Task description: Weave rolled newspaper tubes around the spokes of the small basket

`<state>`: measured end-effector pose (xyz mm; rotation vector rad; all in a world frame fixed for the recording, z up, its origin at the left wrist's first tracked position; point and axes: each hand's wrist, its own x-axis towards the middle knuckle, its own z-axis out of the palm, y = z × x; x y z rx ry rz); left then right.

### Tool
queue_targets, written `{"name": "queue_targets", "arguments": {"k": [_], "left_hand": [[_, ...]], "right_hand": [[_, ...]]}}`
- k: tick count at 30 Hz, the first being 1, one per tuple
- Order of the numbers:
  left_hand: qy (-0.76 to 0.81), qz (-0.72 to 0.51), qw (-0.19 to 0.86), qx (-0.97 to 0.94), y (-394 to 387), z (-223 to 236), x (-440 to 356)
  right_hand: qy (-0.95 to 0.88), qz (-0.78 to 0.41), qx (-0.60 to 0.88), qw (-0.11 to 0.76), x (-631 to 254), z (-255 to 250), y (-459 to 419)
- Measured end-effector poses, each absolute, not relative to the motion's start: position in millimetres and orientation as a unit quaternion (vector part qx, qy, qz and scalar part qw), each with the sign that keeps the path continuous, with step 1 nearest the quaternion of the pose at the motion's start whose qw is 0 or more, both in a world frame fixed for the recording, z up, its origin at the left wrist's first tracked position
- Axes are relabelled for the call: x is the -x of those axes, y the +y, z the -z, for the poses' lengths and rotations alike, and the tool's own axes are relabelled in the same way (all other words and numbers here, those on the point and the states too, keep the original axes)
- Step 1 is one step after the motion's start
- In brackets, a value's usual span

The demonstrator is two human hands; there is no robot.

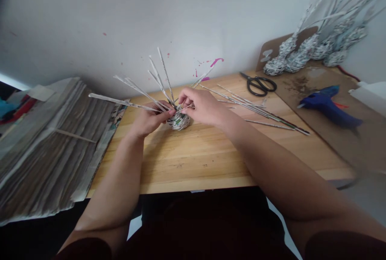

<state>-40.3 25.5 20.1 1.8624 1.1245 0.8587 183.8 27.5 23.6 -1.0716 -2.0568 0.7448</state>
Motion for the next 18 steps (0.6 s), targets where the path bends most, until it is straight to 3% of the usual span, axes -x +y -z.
{"name": "queue_targets", "arguments": {"k": [7,18], "left_hand": [[0.434,-0.314,0.405,-0.741,25.0,-22.2,43.2],[0.412,-0.293,0.386,-0.771,24.1,-21.4,44.3]], "right_hand": [[-0.828,-0.178,0.425,0.32,-180.0,-23.2,28.9],[-0.84,-0.178,0.407,0.311,-180.7,-19.4,34.2]]}}
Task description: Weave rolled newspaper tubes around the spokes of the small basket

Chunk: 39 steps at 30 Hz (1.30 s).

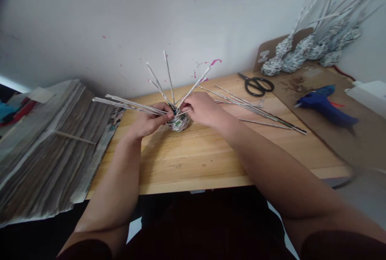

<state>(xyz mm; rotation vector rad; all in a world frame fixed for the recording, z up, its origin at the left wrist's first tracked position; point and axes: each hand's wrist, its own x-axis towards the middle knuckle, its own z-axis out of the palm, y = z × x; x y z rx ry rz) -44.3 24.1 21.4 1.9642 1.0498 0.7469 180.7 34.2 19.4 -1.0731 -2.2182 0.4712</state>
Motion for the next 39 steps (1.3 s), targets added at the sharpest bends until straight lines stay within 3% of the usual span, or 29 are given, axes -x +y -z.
{"name": "queue_targets", "arguments": {"k": [19,26,35,39], "left_hand": [[0.411,-0.317,0.405,-0.753,27,-15,42],[0.397,-0.3,0.388,-0.775,27,-16,44],[0.396,-0.319,0.43,-0.746,28,-15,47],[0.405,-0.325,0.427,-0.74,28,-14,47]], "right_hand": [[-0.851,-0.131,0.397,0.319,-181,-21,34],[-0.836,-0.184,0.421,0.301,-177,-14,37],[-0.822,-0.234,0.366,0.369,-176,-5,39],[-0.82,-0.27,0.357,0.358,-178,-9,34]]}}
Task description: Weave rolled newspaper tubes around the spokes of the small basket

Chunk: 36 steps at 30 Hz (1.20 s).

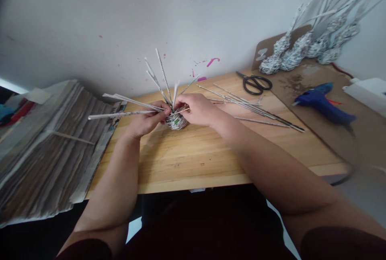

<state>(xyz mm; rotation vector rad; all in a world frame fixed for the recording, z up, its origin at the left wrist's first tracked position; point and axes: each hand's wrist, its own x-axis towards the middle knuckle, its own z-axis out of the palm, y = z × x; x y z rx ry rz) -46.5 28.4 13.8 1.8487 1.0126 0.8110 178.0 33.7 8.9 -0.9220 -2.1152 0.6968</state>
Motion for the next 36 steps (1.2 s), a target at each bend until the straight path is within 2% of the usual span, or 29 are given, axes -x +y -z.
{"name": "queue_targets", "arguments": {"k": [5,12,29,31,36], "left_hand": [[0.41,-0.32,0.405,-0.752,28,-15,46],[0.418,-0.319,0.402,-0.749,26,-17,43],[0.449,-0.338,0.322,-0.761,20,-20,31],[0.443,-0.333,0.326,-0.766,20,-21,33],[0.429,-0.331,0.341,-0.768,24,-22,39]], "right_hand": [[-0.8,-0.309,0.377,0.35,-179,-12,30],[-0.766,-0.353,0.364,0.396,-175,-5,35],[-0.729,-0.352,0.398,0.431,-169,-6,33],[-0.691,-0.392,0.416,0.442,-167,-3,36],[-0.537,-0.607,0.418,0.41,-167,-5,39]]}}
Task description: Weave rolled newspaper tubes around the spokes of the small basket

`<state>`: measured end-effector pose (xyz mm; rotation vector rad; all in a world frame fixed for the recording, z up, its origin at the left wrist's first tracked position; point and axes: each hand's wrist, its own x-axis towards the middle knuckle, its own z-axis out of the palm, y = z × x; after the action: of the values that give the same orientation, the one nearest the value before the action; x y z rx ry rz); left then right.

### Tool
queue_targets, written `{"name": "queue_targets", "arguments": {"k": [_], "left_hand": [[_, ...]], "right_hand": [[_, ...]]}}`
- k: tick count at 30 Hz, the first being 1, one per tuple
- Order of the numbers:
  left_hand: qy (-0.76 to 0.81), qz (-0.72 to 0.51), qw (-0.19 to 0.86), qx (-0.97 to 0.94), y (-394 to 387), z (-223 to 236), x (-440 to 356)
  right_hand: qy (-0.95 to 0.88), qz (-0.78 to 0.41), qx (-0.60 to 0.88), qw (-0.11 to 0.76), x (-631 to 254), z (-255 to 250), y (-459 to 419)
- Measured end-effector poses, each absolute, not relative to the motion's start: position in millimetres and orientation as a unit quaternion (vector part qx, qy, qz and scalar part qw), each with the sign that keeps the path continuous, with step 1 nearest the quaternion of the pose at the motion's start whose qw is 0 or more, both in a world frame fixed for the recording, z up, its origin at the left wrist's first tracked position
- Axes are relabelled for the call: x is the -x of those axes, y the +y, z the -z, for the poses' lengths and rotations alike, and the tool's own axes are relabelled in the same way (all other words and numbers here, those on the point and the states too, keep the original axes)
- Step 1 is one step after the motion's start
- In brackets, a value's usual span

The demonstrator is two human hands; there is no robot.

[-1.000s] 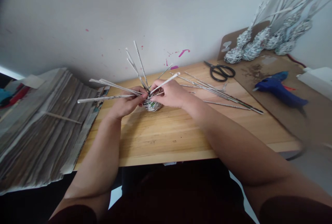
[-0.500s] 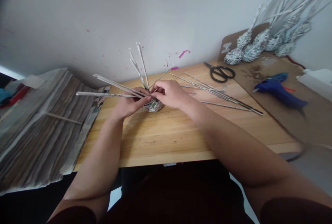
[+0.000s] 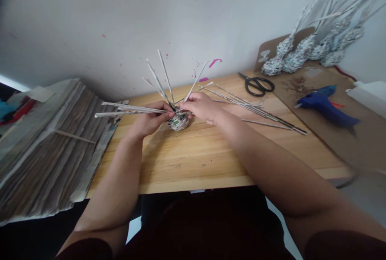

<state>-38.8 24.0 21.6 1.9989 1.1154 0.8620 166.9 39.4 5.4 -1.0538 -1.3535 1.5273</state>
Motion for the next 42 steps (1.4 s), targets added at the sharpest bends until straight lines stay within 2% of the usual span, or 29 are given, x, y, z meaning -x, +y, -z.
{"name": "queue_targets", "arguments": {"k": [4,12,20,24,28,30,37,42], "left_hand": [[0.431,-0.332,0.342,-0.766,25,-20,39],[0.472,-0.321,0.303,-0.763,22,-17,36],[0.488,-0.326,0.277,-0.761,21,-16,32],[0.483,-0.338,0.275,-0.76,21,-13,28],[0.493,-0.349,0.284,-0.745,20,-13,24],[0.498,-0.353,0.284,-0.739,19,-14,21],[0.484,-0.354,0.313,-0.736,15,-14,16],[0.492,-0.364,0.263,-0.746,16,-10,13]], "right_hand": [[-0.445,-0.698,0.396,0.398,-171,-14,38],[-0.372,-0.748,0.395,0.383,-178,-12,45],[-0.484,-0.732,0.325,0.353,-195,-5,50],[-0.559,-0.619,0.369,0.411,-184,-7,45],[-0.701,-0.366,0.379,0.481,-171,-14,34],[-0.726,-0.29,0.388,0.489,-169,-17,29],[-0.763,-0.207,0.389,0.472,-165,-12,22],[-0.782,-0.175,0.38,0.462,-162,-7,22]]}}
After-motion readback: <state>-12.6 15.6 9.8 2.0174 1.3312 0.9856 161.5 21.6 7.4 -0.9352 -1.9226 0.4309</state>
